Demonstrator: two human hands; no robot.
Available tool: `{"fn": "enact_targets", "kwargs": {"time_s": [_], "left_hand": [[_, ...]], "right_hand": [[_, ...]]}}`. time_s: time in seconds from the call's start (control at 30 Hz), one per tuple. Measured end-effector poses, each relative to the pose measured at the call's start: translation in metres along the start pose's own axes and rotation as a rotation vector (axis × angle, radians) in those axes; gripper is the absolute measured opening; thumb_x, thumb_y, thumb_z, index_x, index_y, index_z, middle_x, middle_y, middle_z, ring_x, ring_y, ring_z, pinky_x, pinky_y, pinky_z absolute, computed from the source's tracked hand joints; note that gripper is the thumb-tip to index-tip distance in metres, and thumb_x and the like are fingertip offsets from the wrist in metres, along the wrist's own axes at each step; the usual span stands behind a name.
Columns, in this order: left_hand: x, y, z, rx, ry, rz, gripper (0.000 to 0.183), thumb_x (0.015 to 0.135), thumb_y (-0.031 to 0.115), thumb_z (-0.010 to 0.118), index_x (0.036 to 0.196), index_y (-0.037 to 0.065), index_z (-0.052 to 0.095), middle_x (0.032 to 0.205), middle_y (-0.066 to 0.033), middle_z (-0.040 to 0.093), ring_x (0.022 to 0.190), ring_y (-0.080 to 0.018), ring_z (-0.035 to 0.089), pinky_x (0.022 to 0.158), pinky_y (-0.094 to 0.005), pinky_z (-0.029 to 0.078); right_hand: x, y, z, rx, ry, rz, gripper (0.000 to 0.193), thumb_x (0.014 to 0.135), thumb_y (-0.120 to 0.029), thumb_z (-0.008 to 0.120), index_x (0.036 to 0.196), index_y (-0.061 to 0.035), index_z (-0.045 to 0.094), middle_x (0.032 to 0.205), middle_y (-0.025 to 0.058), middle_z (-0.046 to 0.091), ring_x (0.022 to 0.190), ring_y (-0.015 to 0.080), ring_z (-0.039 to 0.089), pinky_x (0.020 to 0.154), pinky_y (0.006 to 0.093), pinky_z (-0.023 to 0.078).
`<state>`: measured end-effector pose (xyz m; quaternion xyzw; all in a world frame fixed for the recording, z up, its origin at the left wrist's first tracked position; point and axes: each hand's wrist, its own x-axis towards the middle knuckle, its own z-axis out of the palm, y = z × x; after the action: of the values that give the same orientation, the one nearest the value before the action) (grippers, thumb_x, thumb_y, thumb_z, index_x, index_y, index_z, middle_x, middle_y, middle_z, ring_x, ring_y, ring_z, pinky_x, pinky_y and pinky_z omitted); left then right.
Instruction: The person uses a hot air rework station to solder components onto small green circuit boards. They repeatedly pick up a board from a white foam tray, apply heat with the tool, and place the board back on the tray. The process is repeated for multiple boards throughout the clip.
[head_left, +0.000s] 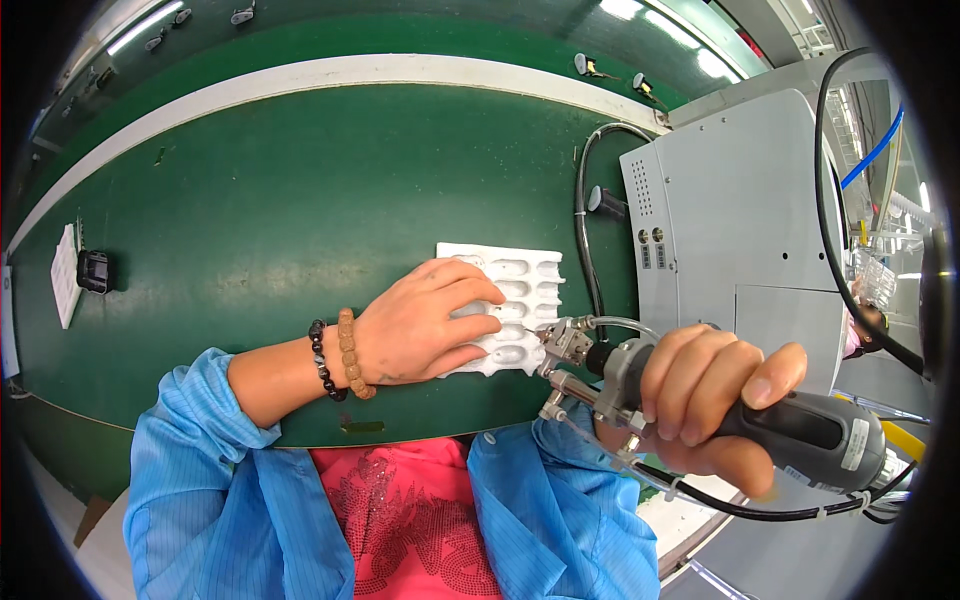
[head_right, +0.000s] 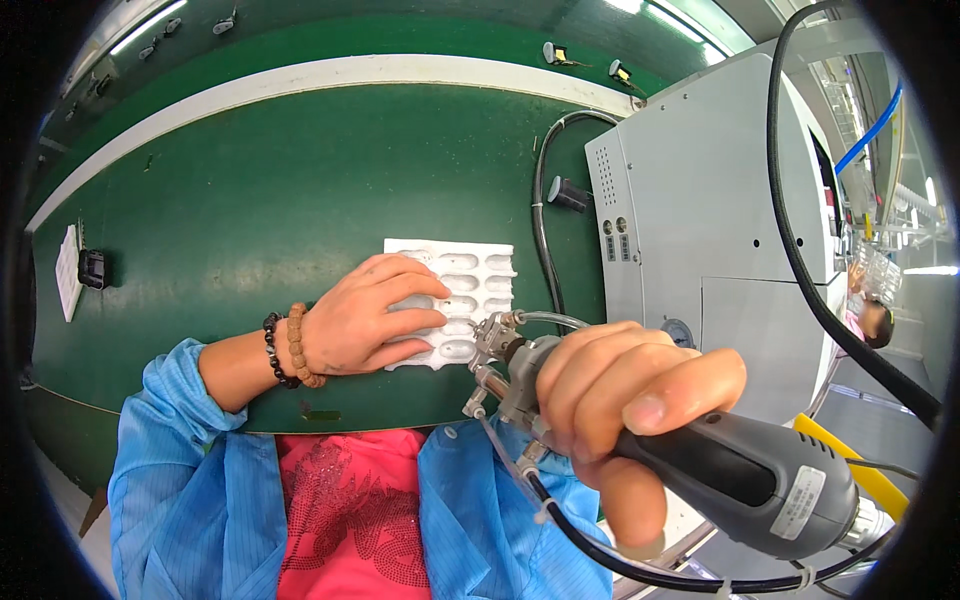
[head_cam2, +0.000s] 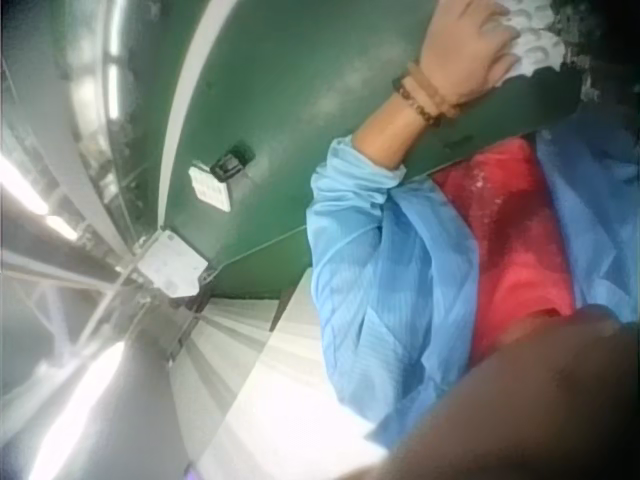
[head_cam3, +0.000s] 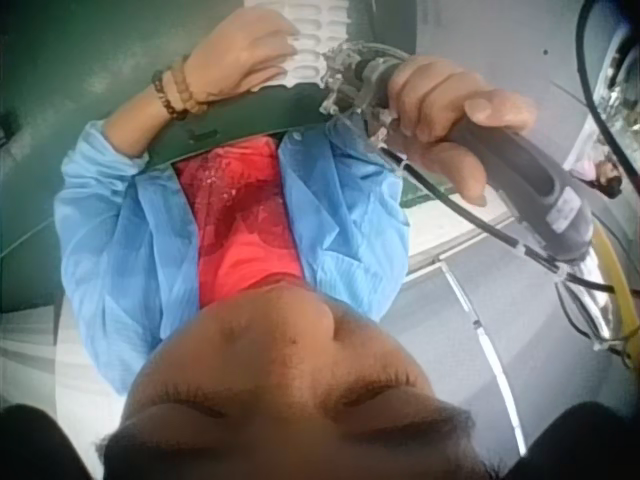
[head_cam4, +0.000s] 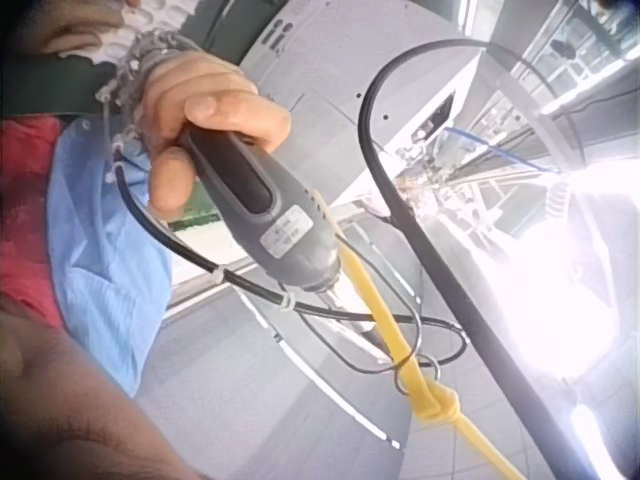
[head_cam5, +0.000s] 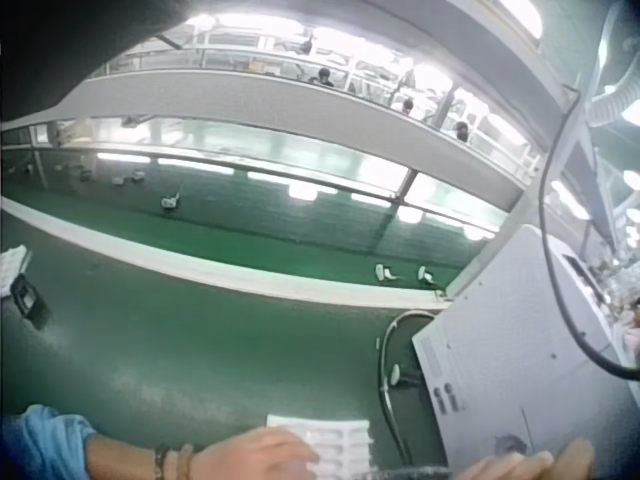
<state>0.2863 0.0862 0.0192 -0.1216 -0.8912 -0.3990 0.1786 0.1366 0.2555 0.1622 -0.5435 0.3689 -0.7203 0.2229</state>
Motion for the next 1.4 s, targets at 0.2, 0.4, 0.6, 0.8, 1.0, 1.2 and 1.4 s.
{"fn": "enact_targets", "kwargs": {"time_s": [0.2,0.4,0.6,0.8,1.0,1.2,1.4], "left_hand": [[0.0,0.0,0.0,0.004,0.004,0.006,0.028,0.078,0.018,0.075,0.103,0.009,0.067,0.12,-0.0088,0.06,0.114,-0.0303,0.054,0.097,-0.0452,0.044],[0.001,0.001,0.0,0.008,0.018,0.004,0.026,0.078,0.019,0.074,0.099,0.008,0.065,0.118,-0.0078,0.059,0.115,-0.0294,0.053,0.099,-0.0452,0.043],[0.001,0.001,0.0,0.007,0.012,0.001,0.026,0.078,0.018,0.073,0.1,0.008,0.065,0.118,-0.0079,0.059,0.115,-0.0295,0.053,0.099,-0.0452,0.043],[0.001,0.0,0.0,0.005,0.018,0.01,0.027,0.078,0.018,0.074,0.102,0.008,0.066,0.119,-0.0087,0.059,0.114,-0.0302,0.054,0.097,-0.0452,0.044],[-0.001,0.0,-0.001,0.01,0.012,0.003,0.028,0.078,0.017,0.074,0.103,0.008,0.066,0.12,-0.0091,0.059,0.113,-0.0305,0.054,0.096,-0.0447,0.044],[0.001,0.001,-0.001,0.006,0.013,0.018,0.028,0.078,0.017,0.074,0.103,0.008,0.066,0.12,-0.0089,0.059,0.113,-0.0304,0.054,0.096,-0.0443,0.044],[-0.001,0.0,0.0,-0.004,0.024,0.01,0.026,0.078,0.016,0.075,0.101,0.007,0.067,0.12,-0.0094,0.06,0.114,-0.031,0.055,0.096,-0.0453,0.045]], "right_hand": [[0.0,0.005,0.006,0.025,0.027,0.015,0.053,0.081,-0.04,0.079,0.105,-0.0069,0.045,0.062,0.0017,0.055,0.047,0.0153,0.053,0.046,0.0306,0.044],[0.001,0.009,0.009,0.022,0.036,0.003,0.055,0.08,-0.041,0.079,0.104,-0.0061,0.045,0.062,0.0018,0.054,0.047,0.0154,0.053,0.044,0.0299,0.044],[0.001,0.009,0.008,0.029,0.026,-0.006,0.055,0.08,-0.041,0.079,0.105,-0.0055,0.045,0.062,0.002,0.055,0.047,0.0155,0.054,0.045,0.0303,0.044],[0.001,0.008,0.008,0.037,0.022,-0.005,0.054,0.081,-0.04,0.078,0.106,-0.0052,0.045,0.063,0.0022,0.055,0.048,0.0156,0.054,0.045,0.0301,0.044],[0.002,0.011,0.01,0.037,0.03,-0.011,0.054,0.081,-0.041,0.078,0.106,-0.0047,0.045,0.062,0.0023,0.054,0.047,0.0156,0.054,0.044,0.0298,0.044],[0.001,0.007,0.011,0.02,0.036,0.0,0.054,0.081,-0.04,0.078,0.106,-0.0044,0.045,0.062,0.0024,0.055,0.046,0.0154,0.053,0.044,0.0299,0.044],[0.0,0.008,0.01,0.036,0.042,-0.019,0.054,0.082,-0.039,0.078,0.106,-0.0038,0.046,0.062,0.0028,0.055,0.046,0.0156,0.053,0.043,0.0295,0.045]]}}
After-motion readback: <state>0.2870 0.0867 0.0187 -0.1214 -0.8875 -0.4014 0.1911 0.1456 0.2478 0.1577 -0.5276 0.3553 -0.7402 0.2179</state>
